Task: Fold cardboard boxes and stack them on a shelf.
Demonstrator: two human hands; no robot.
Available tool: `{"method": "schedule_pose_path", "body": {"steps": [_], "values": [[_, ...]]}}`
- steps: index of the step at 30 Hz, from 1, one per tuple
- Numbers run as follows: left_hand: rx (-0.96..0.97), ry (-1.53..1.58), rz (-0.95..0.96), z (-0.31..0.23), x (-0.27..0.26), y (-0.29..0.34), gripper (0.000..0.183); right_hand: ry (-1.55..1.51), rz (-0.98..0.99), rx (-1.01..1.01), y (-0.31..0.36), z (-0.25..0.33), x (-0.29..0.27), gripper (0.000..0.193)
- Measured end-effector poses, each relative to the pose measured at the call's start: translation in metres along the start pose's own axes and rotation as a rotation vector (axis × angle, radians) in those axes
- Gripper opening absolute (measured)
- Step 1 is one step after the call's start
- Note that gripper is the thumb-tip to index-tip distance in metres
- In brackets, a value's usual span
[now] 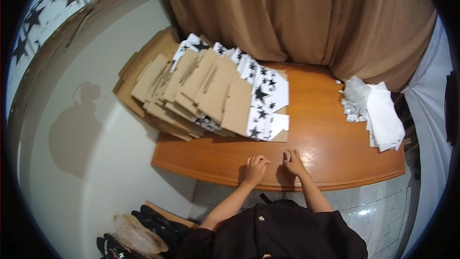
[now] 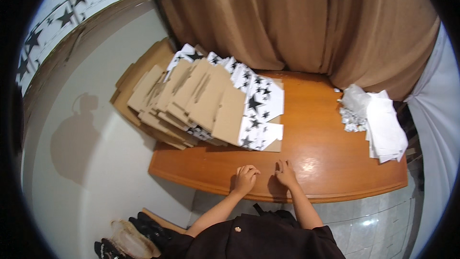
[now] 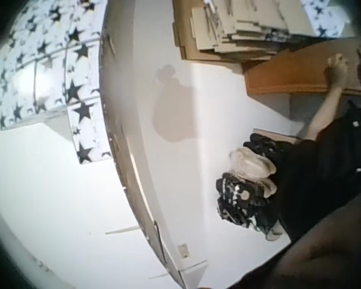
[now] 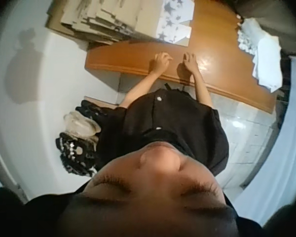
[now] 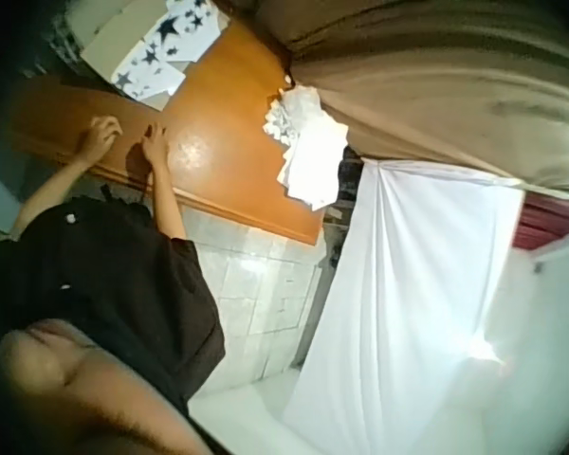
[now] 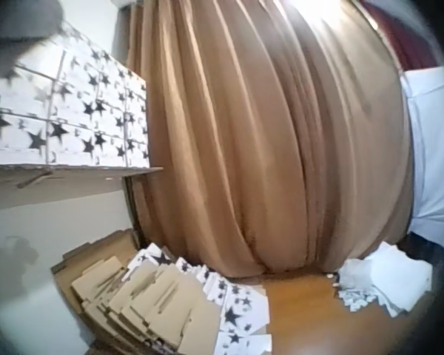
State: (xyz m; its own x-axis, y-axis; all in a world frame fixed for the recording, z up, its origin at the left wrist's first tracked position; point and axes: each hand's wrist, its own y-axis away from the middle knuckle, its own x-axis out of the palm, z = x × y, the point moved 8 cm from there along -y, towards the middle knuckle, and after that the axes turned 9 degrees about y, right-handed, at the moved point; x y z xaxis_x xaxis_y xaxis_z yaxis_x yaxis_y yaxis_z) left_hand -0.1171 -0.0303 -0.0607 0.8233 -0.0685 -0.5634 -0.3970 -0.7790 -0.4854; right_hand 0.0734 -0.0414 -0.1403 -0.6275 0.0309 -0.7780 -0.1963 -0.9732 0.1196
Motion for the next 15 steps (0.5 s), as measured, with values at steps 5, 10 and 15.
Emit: {"method": "schedule_pose_path", "body": {"steps": [5, 10, 15], "values": [[0.080, -0.229, 0.181, 0.020, 0.077, -0.036, 0.021, -0.304, -0.030, 0.000, -0.018, -0.066, -0.067, 0.051], [-0.228, -0.419, 0.342, 0.054, 0.135, -0.062, 0.061, -0.371, -0.120, 0.129, -0.021, -0.142, -0.122, 0.043], [-0.263, -0.463, 0.567, 0.064, 0.169, -0.049, 0.070, -0.434, -0.083, 0.192, -0.021, -0.184, -0.138, 0.038]]}}
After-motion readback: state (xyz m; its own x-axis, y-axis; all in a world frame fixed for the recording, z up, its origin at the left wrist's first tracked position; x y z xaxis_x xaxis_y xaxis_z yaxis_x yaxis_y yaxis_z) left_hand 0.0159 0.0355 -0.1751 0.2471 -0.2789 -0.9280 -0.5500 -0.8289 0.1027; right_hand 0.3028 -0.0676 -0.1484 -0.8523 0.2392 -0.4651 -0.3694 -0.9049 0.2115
